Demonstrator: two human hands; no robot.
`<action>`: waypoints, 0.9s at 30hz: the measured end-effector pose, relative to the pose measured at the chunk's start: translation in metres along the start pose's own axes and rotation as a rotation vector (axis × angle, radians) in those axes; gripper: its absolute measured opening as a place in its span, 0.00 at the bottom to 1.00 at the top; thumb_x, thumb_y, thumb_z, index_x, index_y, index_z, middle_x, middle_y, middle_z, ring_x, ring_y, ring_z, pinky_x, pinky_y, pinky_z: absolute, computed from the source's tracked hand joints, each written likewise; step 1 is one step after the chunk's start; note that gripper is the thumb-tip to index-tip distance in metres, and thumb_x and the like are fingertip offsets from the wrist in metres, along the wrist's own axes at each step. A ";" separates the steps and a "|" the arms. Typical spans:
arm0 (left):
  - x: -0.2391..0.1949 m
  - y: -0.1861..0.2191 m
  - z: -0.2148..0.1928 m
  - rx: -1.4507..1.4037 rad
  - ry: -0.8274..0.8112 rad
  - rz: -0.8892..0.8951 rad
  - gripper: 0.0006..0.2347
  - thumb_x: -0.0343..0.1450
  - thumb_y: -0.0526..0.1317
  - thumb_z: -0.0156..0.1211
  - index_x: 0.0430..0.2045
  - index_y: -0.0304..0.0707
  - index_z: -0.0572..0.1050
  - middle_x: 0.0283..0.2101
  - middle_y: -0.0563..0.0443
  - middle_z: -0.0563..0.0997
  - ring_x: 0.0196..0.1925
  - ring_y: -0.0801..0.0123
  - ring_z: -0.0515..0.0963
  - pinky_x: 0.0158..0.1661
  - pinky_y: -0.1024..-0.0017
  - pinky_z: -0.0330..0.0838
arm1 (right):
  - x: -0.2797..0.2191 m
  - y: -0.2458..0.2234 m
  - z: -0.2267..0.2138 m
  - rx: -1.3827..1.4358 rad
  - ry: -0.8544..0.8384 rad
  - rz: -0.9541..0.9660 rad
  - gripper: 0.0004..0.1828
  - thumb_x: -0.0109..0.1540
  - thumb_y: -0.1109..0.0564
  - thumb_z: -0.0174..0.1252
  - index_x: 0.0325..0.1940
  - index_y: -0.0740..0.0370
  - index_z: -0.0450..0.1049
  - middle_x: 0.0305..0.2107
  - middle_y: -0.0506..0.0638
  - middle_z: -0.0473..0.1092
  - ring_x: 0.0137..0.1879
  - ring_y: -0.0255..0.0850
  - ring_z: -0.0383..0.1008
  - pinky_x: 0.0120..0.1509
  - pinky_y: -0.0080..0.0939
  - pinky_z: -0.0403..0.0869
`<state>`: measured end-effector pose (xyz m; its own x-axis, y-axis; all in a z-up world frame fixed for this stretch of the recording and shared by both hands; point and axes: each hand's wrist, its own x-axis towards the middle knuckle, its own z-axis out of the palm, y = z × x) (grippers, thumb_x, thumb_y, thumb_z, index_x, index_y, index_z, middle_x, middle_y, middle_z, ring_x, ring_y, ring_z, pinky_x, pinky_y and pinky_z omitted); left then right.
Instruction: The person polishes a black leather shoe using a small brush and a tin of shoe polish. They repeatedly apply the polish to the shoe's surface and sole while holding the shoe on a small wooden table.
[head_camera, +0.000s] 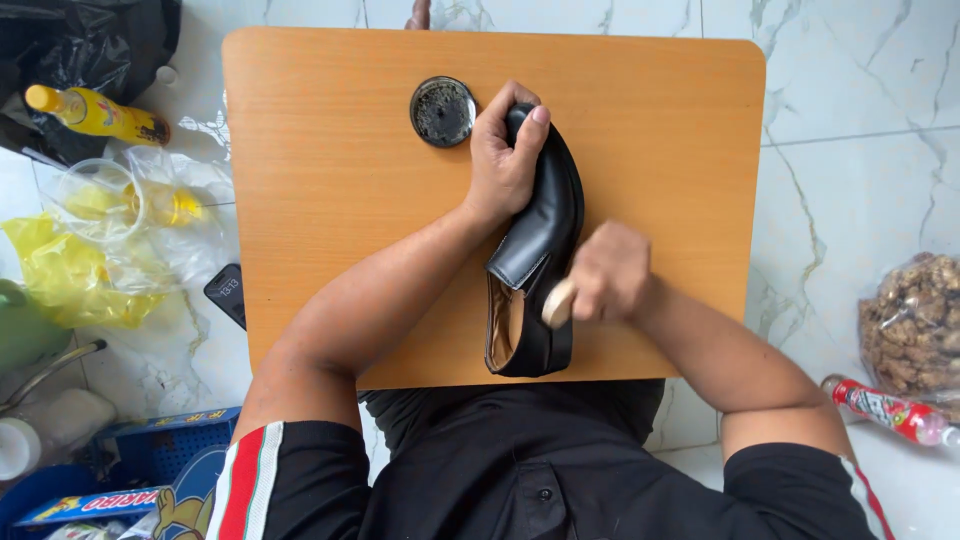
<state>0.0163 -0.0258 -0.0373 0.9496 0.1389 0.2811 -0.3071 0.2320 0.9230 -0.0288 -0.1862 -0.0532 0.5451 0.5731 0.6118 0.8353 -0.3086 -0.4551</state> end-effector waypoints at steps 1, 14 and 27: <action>0.003 0.000 -0.001 -0.001 -0.020 0.001 0.04 0.64 0.37 0.44 0.19 0.36 0.61 0.18 0.58 0.61 0.21 0.79 0.57 0.25 0.83 0.55 | 0.010 -0.008 -0.003 -0.007 0.004 -0.168 0.11 0.48 0.57 0.47 0.14 0.57 0.52 0.13 0.48 0.54 0.16 0.41 0.50 0.21 0.40 0.52; -0.003 -0.020 0.001 0.045 0.007 0.056 0.07 0.66 0.43 0.47 0.19 0.41 0.67 0.14 0.53 0.64 0.22 0.78 0.65 0.22 0.78 0.60 | 0.044 -0.019 0.007 0.095 0.444 -0.455 0.13 0.45 0.67 0.37 0.07 0.55 0.53 0.08 0.45 0.54 0.13 0.40 0.50 0.19 0.35 0.56; -0.002 -0.026 -0.004 0.022 -0.109 0.014 0.08 0.68 0.42 0.44 0.20 0.39 0.65 0.17 0.53 0.62 0.24 0.75 0.62 0.26 0.75 0.60 | 0.056 -0.020 -0.017 -0.003 0.194 -0.550 0.15 0.45 0.64 0.30 0.06 0.50 0.51 0.06 0.39 0.49 0.12 0.33 0.51 0.15 0.29 0.57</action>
<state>0.0224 -0.0279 -0.0624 0.9468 0.0362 0.3196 -0.3199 0.2089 0.9241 -0.0137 -0.1605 0.0009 0.0338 0.5006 0.8650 0.9994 -0.0074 -0.0348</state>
